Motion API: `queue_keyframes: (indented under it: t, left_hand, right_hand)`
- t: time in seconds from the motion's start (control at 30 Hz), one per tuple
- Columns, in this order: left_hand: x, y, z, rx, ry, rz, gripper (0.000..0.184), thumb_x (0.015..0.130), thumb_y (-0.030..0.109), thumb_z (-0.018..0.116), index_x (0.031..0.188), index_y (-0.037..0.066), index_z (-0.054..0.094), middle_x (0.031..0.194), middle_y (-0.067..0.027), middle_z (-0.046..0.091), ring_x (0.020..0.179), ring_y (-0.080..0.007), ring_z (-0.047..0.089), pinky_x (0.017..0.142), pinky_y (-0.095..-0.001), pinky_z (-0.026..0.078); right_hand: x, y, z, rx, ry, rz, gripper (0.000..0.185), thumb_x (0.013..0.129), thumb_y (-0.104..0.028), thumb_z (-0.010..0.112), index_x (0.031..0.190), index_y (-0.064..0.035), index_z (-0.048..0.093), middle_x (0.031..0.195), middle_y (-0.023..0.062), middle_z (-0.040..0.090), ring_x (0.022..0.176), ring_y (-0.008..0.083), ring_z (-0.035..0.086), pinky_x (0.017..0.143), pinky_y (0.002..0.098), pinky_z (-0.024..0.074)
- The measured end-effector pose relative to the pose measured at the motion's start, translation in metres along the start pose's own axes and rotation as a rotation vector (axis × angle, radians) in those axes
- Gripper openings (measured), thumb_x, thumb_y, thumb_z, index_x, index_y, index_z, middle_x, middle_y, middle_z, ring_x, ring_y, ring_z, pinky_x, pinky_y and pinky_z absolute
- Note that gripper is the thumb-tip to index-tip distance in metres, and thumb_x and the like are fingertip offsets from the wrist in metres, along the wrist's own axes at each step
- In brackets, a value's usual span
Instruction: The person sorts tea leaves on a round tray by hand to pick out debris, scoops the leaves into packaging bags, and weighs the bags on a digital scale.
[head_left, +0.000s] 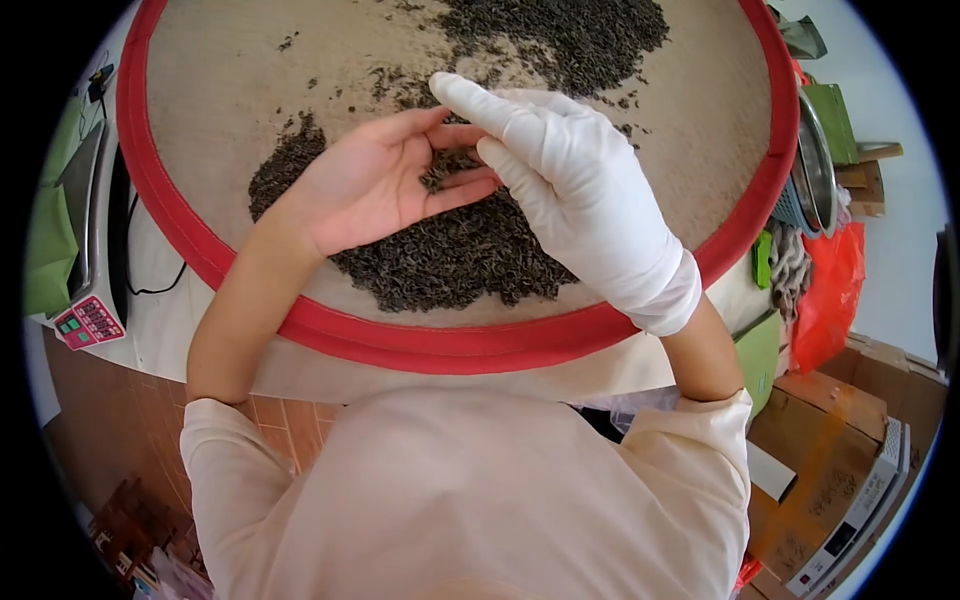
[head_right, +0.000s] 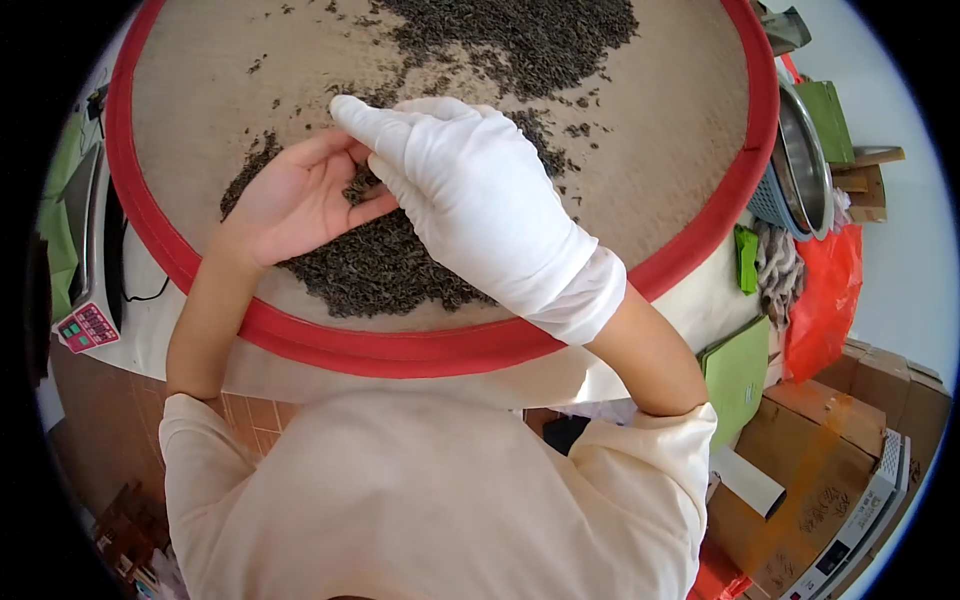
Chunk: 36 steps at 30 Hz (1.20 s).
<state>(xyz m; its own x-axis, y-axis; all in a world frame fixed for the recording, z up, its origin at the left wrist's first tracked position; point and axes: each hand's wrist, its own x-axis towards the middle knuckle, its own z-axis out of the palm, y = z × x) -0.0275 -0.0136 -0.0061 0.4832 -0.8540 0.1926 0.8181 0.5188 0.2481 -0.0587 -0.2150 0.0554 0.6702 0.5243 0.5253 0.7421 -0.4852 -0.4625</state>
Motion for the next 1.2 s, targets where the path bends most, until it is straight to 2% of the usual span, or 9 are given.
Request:
queue_keyframes:
  t: [0.2, 0.37, 0.47, 0.8, 0.87, 0.93, 1.0, 1.13, 1.2]
  left_hand:
    - [0.0, 0.001, 0.016, 0.236, 0.467, 0.007, 0.044, 0.104, 0.021, 0.035, 0.133, -0.011, 0.041, 0.127, -0.0201, 0.052, 0.119, -0.0238, 0.055, 0.1, -0.0304, 0.05]
    - [-0.002, 0.007, 0.015, 0.413, 0.515, 0.156, 0.044, 0.102, 0.017, 0.035, 0.134, -0.012, 0.041, 0.133, -0.0192, 0.049, 0.122, -0.0256, 0.053, 0.102, -0.0315, 0.049]
    - [-0.006, 0.018, 0.019, 0.362, 0.496, 0.269, 0.042, 0.102, 0.015, 0.035, 0.135, -0.012, 0.038, 0.136, -0.0198, 0.046, 0.127, -0.0273, 0.049, 0.104, -0.0345, 0.048]
    - [-0.025, 0.057, 0.03, 0.131, 0.261, 0.361, 0.039, 0.103, 0.009, 0.031, 0.138, -0.007, 0.032, 0.147, -0.0206, 0.034, 0.139, -0.0294, 0.035, 0.113, -0.0394, 0.039]
    - [-0.024, 0.056, 0.033, 0.157, 0.309, 0.386, 0.037, 0.103, 0.01, 0.032, 0.136, -0.007, 0.035, 0.142, -0.0187, 0.039, 0.133, -0.0264, 0.042, 0.109, -0.0367, 0.042]
    - [-0.016, 0.05, 0.047, 0.184, 0.361, 0.417, 0.036, 0.102, 0.01, 0.034, 0.135, -0.006, 0.038, 0.137, -0.0168, 0.045, 0.126, -0.0233, 0.049, 0.105, -0.0341, 0.045]
    - [0.001, 0.035, 0.071, 0.175, 0.769, 0.647, 0.029, 0.102, 0.012, 0.032, 0.112, -0.002, 0.055, 0.101, -0.0098, 0.062, 0.092, -0.0189, 0.062, 0.079, -0.0286, 0.053]
    - [-0.02, 0.057, 0.046, 0.097, 0.522, 0.531, 0.033, 0.103, 0.013, 0.03, 0.115, -0.004, 0.055, 0.11, -0.0134, 0.062, 0.107, -0.0233, 0.06, 0.091, -0.0331, 0.053]
    - [-0.022, 0.059, 0.042, 0.078, 0.526, 0.535, 0.031, 0.103, 0.013, 0.031, 0.113, -0.003, 0.056, 0.107, -0.0122, 0.062, 0.104, -0.0219, 0.061, 0.088, -0.0317, 0.053]
  right_hand:
    - [-0.012, 0.003, -0.029, -0.078, 0.086, 0.405, 0.029, 0.091, -0.005, 0.054, 0.119, -0.0042, 0.061, 0.097, 0.0193, 0.067, 0.086, 0.0352, 0.064, 0.078, 0.0404, 0.0514]
    - [-0.074, 0.026, -0.062, -0.415, -0.363, 0.799, 0.032, 0.094, -0.022, 0.052, 0.119, -0.0045, 0.061, 0.102, 0.022, 0.066, 0.094, 0.0391, 0.063, 0.085, 0.0422, 0.0498]
    - [-0.093, 0.012, -0.051, -0.05, -0.425, 1.049, 0.042, 0.095, -0.027, 0.053, 0.125, 0.0025, 0.056, 0.107, 0.0263, 0.064, 0.103, 0.0371, 0.062, 0.092, 0.0397, 0.0474]
    - [-0.039, -0.009, -0.011, 0.692, -0.183, 1.042, 0.052, 0.099, -0.035, 0.05, 0.142, -0.0062, 0.043, 0.133, 0.0138, 0.05, 0.118, 0.0193, 0.05, 0.091, 0.0341, 0.0499]
    - [-0.026, -0.015, -0.007, 0.88, -0.094, 0.833, 0.049, 0.1, -0.026, 0.048, 0.143, -0.0032, 0.038, 0.128, 0.0162, 0.054, 0.1, 0.0203, 0.061, 0.082, 0.0305, 0.0524]
    - [-0.014, -0.019, -0.011, 0.866, -0.084, 0.816, 0.042, 0.1, -0.018, 0.048, 0.14, -0.0053, 0.045, 0.115, 0.0138, 0.061, 0.089, 0.0168, 0.062, 0.078, 0.029, 0.0513]
    - [-0.007, -0.014, -0.021, 0.392, -0.122, 0.683, 0.04, 0.101, -0.022, 0.046, 0.137, -0.0039, 0.05, 0.129, 0.0104, 0.058, 0.101, 0.0166, 0.062, 0.087, 0.0301, 0.0524]
    - [-0.01, 0.013, -0.027, 0.296, -0.024, 0.677, 0.03, 0.096, -0.019, 0.051, 0.121, -0.0067, 0.062, 0.086, 0.0099, 0.068, 0.075, 0.02, 0.063, 0.071, 0.0294, 0.0504]
    - [-0.022, 0.021, -0.029, 0.153, -0.142, 0.635, 0.029, 0.095, -0.019, 0.051, 0.118, -0.0055, 0.062, 0.086, 0.0139, 0.067, 0.076, 0.0253, 0.064, 0.072, 0.032, 0.0506]
